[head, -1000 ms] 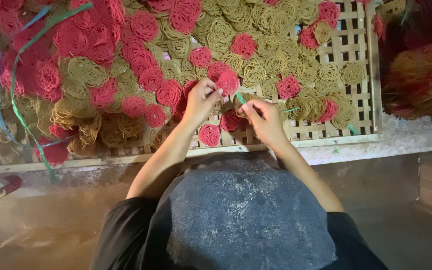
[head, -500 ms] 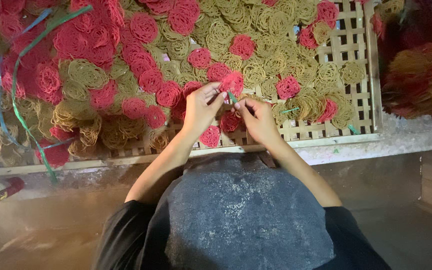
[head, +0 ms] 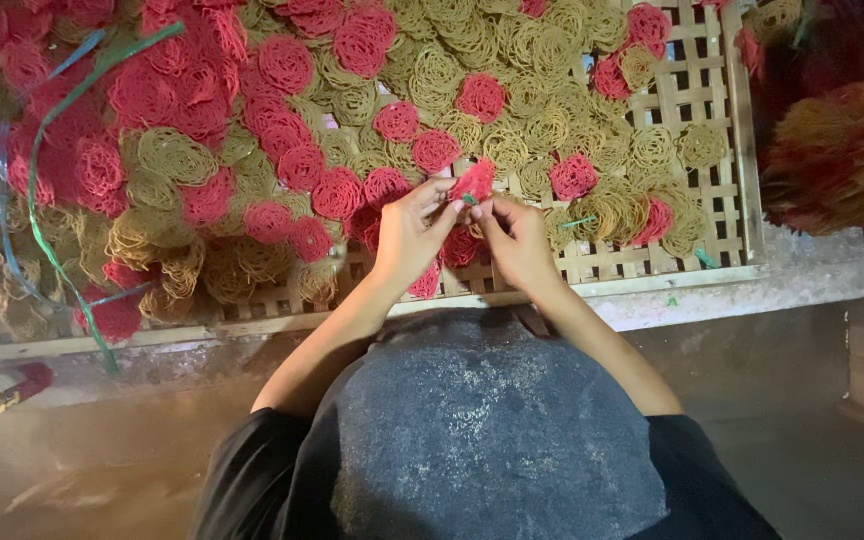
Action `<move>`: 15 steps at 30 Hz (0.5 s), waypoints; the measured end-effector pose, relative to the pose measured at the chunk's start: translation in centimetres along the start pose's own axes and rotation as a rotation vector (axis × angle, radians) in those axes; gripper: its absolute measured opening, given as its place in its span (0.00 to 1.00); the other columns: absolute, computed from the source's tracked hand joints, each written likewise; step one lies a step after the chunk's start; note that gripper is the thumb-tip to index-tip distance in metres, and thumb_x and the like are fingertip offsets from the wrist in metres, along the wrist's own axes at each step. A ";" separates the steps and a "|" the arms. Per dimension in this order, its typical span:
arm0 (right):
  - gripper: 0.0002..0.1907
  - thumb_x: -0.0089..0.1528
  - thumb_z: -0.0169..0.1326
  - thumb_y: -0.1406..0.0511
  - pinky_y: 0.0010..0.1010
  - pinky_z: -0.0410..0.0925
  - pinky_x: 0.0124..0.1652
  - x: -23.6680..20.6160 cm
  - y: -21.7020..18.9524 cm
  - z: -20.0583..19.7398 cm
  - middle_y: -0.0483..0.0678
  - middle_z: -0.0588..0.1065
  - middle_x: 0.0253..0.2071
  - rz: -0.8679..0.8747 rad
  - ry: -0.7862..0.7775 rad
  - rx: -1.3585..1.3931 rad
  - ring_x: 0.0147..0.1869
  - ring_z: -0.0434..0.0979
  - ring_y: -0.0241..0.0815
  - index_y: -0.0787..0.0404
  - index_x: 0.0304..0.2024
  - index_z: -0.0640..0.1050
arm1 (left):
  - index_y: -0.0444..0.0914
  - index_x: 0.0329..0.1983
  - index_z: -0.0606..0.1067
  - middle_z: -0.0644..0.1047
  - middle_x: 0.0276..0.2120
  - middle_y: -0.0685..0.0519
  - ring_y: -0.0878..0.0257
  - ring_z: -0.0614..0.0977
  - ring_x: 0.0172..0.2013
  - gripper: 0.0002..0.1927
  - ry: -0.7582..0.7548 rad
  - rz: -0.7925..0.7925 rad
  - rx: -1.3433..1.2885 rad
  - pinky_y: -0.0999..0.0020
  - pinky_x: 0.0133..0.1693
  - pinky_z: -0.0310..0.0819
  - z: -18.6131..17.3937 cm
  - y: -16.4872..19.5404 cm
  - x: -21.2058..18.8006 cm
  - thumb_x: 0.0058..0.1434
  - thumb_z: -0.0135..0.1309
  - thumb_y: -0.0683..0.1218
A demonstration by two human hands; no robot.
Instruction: The person picks up dried noodle rosettes one at a time from a bamboo tray and threads them onto a green stick, building a stack of rosettes along the stick. They occasionally reach across the tray to gather more rosettes and continue threading.
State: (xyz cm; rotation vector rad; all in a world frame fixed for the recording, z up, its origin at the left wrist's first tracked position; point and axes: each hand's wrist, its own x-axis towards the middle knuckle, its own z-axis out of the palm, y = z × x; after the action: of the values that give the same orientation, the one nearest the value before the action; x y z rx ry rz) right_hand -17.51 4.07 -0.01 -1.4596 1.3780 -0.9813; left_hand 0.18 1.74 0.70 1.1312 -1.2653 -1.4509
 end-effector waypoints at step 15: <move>0.08 0.69 0.54 0.66 0.29 0.61 0.30 -0.5 -0.9 -0.3 0.47 0.71 0.25 0.041 -0.018 -0.142 0.29 0.64 0.31 0.66 0.42 0.78 | 0.32 0.54 0.80 0.84 0.45 0.50 0.67 0.82 0.46 0.12 -0.093 0.013 0.032 0.70 0.53 0.76 -0.8 -1.3 0.3 0.69 0.51 0.35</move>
State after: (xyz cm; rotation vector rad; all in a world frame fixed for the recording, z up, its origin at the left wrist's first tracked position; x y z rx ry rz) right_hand -17.57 4.50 0.96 -1.5340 1.4840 -0.8564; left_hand 0.84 1.41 -0.72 1.0851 -1.3622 -1.4930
